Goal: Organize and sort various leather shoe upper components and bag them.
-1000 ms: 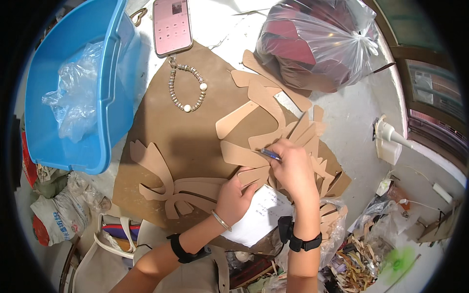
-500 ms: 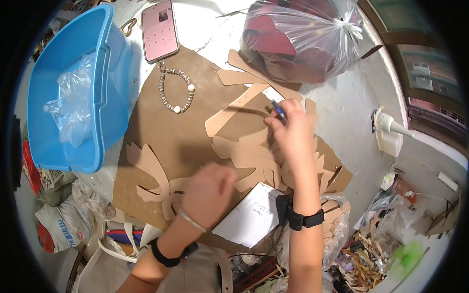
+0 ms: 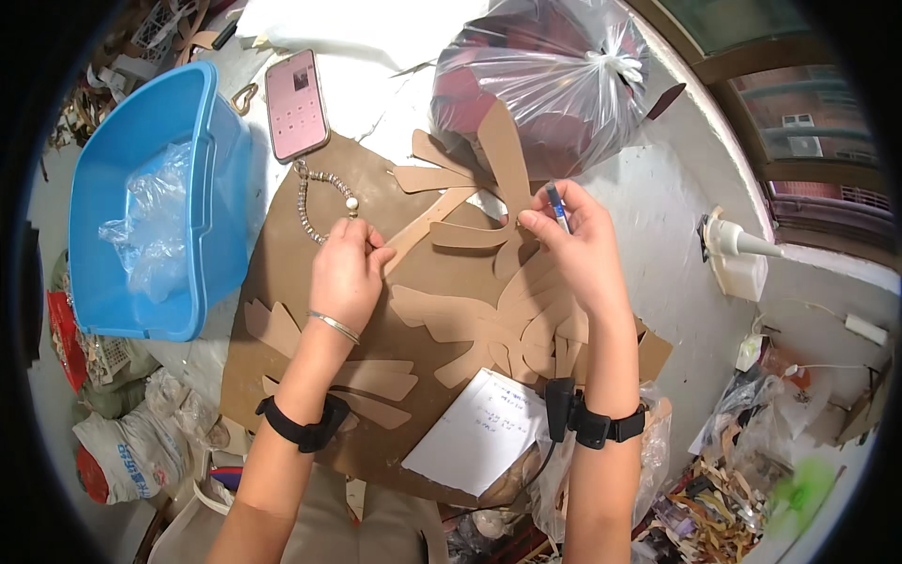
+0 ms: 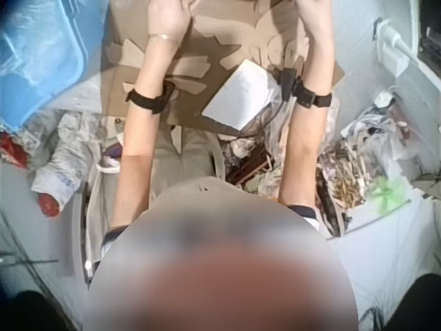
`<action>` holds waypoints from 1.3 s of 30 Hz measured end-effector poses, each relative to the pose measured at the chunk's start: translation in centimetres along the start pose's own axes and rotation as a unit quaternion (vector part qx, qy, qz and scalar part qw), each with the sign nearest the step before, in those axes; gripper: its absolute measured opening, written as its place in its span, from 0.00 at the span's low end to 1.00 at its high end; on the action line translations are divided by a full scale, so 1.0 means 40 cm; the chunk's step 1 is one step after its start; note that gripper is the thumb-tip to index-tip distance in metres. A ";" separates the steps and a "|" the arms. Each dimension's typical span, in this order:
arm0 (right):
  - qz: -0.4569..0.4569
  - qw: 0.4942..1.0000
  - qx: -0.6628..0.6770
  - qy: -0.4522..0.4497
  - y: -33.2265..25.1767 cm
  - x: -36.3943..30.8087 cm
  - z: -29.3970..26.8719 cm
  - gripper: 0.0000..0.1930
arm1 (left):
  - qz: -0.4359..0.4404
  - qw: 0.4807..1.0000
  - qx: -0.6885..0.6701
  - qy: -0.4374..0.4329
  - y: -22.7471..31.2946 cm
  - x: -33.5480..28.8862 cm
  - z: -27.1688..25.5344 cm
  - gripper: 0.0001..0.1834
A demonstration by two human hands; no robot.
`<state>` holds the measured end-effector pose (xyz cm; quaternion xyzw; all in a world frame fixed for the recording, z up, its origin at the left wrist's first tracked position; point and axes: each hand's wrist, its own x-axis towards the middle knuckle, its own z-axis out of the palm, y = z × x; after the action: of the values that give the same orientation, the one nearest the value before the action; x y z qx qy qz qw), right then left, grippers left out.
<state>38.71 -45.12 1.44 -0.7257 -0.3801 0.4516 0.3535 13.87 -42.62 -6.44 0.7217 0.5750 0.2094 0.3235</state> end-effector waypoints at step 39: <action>-0.115 0.838 -0.525 0.096 0.133 -0.338 0.223 0.06 | 0.060 0.990 -0.058 -0.114 0.050 -0.378 -0.200 0.07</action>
<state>27.60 -57.84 -0.92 -0.7932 -0.6051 0.0681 0.0034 6.07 -55.66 1.63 0.7542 0.4766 0.1778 0.4153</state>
